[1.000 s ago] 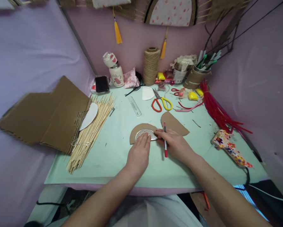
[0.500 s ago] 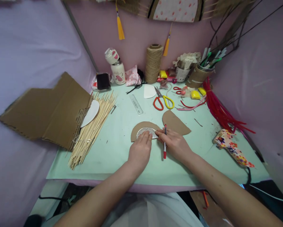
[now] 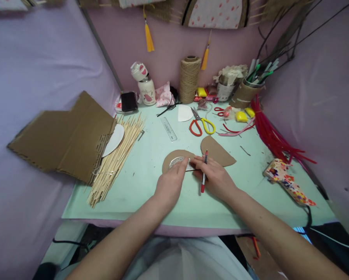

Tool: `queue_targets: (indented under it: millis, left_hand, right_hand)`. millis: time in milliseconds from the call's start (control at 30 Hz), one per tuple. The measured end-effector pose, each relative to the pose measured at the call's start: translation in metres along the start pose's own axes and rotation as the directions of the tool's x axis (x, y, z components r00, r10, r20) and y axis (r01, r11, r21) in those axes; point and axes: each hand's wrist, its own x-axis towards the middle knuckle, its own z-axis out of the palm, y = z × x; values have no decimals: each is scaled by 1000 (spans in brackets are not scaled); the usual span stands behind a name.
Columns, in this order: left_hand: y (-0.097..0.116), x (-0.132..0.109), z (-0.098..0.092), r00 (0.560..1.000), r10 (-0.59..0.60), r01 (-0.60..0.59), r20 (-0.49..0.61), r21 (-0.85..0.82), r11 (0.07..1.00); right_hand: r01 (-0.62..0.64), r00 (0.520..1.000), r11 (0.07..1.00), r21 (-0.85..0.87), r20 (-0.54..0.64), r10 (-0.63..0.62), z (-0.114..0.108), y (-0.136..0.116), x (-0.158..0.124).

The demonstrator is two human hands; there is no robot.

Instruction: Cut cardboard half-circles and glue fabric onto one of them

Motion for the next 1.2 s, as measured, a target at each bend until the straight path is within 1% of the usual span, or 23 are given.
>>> queue_targets:
  millis: [67,133,233,300,400,433,500,633,833,1067,1200]
  left_hand:
    - [0,1,-3,1000,-20,21,22,-23,1000]
    - [-2,0,-3,1000,-29,29,13,-40,999]
    - [-10,-3,2,997,-41,35,-61,-104,994]
    - [-20,-6,6,989,-1,-21,-150,-144,989]
    - [-35,-12,12,949,137,-169,-286,-92,981]
    - [-39,-14,14,935,167,-195,-312,-62,979]
    - [-44,-17,17,923,167,-190,-345,-32,981]
    - [-46,-19,20,925,134,-157,-355,-38,987]
    - [-43,-18,20,920,140,-152,-365,-6,988]
    - [-41,-18,18,913,156,-157,-376,29,987]
    - [-41,-17,18,910,169,-164,-378,47,985]
  right_hand:
    - [36,999,999,14,26,-36,0,-2,2]
    - [56,996,998,1,67,-56,0,-3,3]
    - [58,994,998,-29,100,-54,1,-2,3]
    - [51,993,998,-35,106,-47,0,-1,2]
    - [50,995,998,-40,92,-47,1,-1,1]
    - [52,995,998,-43,84,-48,2,-1,0]
    - [58,996,997,-46,70,-54,3,0,-1]
    - [61,997,997,-43,60,-58,3,0,-1]
    - [65,996,997,-50,60,-62,0,-3,0]
    - [80,996,996,-30,39,-78,2,-1,-1]
    - [61,996,998,-31,64,-59,2,-2,-2]
